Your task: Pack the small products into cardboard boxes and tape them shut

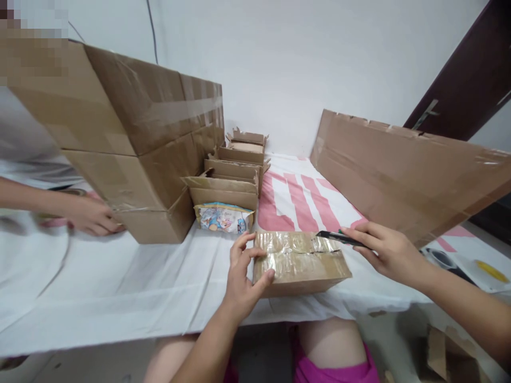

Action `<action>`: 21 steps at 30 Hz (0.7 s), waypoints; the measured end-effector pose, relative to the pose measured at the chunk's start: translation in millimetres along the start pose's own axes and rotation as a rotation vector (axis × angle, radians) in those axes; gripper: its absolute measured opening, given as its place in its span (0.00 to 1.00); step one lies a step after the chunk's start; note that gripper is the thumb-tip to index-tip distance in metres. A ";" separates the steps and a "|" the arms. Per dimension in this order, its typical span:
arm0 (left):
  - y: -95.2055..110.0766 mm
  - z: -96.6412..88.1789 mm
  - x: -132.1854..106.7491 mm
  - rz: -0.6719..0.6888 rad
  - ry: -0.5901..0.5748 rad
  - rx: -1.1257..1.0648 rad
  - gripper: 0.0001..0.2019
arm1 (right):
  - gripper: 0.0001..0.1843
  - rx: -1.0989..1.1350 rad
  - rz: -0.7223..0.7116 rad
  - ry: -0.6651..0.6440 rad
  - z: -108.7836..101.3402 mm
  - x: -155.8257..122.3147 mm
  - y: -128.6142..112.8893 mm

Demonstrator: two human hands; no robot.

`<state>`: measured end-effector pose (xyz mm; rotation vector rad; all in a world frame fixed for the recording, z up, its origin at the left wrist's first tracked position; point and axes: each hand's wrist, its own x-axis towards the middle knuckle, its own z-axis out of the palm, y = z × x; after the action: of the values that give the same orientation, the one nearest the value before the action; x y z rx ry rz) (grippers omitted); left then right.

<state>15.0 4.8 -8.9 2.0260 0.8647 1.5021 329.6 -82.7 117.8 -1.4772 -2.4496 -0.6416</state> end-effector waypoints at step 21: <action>-2.1 6.6 3.0 0.090 0.035 0.054 0.09 | 0.24 -0.210 -0.345 -0.189 -14.5 25.0 -15.0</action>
<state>21.5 8.4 -10.3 2.1096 0.8464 1.5824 304.0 -75.8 136.5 -1.2386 -2.8965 -0.8843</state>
